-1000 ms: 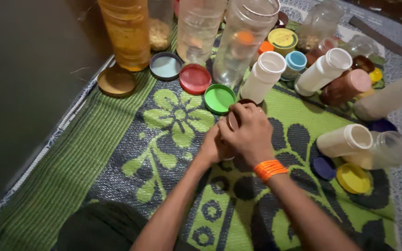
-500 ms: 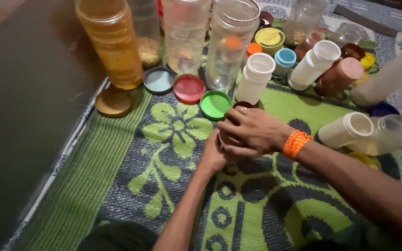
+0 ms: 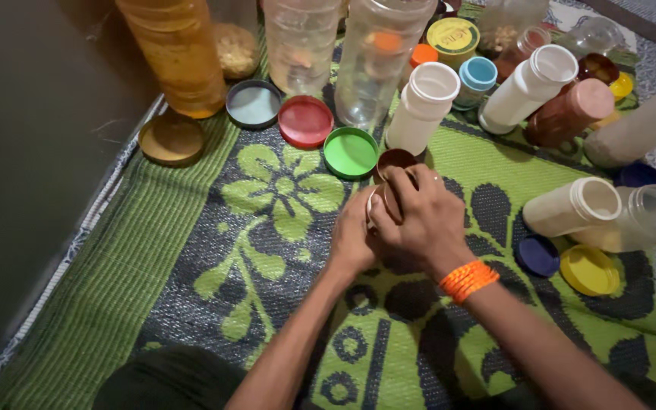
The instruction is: The person sits on a floor mat with many open plastic jars, bottles and containers spread out. They pick up lids one at a time and screw them onto matching containers, pressing and twisting each lid to seal the jar before moving to the next one.
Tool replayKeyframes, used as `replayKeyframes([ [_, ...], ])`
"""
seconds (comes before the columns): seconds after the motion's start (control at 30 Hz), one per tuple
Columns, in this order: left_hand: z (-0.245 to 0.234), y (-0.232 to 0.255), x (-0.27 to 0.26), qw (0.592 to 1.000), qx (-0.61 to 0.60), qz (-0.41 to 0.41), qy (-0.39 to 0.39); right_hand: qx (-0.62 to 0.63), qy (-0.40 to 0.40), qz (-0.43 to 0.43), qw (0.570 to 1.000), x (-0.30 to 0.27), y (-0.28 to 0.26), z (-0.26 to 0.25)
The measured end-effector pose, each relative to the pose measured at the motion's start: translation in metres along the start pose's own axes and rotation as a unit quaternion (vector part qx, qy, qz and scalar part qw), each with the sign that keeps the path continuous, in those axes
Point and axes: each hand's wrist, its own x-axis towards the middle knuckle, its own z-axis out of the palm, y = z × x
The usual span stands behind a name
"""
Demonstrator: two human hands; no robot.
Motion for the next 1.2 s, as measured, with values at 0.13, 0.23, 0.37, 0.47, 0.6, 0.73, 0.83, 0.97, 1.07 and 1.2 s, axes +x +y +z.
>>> replayKeyframes([
  [0.13,-0.002,0.0,-0.003,0.998,-0.019,0.054,0.023,-0.075,0.008,0.129,0.989,0.0,-0.022,0.008],
  [0.23,-0.003,-0.003,-0.004,0.999,0.02,0.013,-0.023,-0.101,0.023,0.235,0.967,-0.001,-0.039,0.014],
  [0.37,-0.005,-0.007,-0.001,0.977,-0.197,-0.079,-0.031,-0.07,0.083,0.188,0.976,-0.009,-0.045,0.01],
  [0.47,-0.011,-0.008,0.0,0.993,-0.05,0.094,-0.05,-0.014,0.016,-0.008,1.0,-0.008,-0.025,-0.01],
  [0.6,-0.013,-0.004,-0.001,0.994,-0.033,0.098,-0.036,0.016,-0.137,-0.263,0.955,0.02,0.024,-0.031],
  [0.73,-0.011,-0.004,0.001,0.989,-0.127,0.056,-0.053,-0.028,-0.196,-0.248,0.948,0.03,0.036,-0.021],
  [0.83,-0.013,-0.007,0.003,0.984,-0.168,-0.002,-0.056,-0.002,-0.149,-0.165,0.975,0.023,0.021,-0.01],
  [0.97,-0.011,-0.002,0.003,0.978,-0.197,-0.05,-0.057,-0.012,-0.102,-0.064,0.993,0.014,-0.002,-0.012],
  [1.07,-0.014,0.006,-0.002,0.998,-0.055,0.028,0.001,-0.057,-0.116,0.06,0.99,0.008,-0.019,-0.011],
  [1.2,-0.012,0.007,-0.006,0.999,-0.045,-0.03,-0.006,-0.111,-0.075,0.17,0.976,-0.005,-0.037,0.0],
])
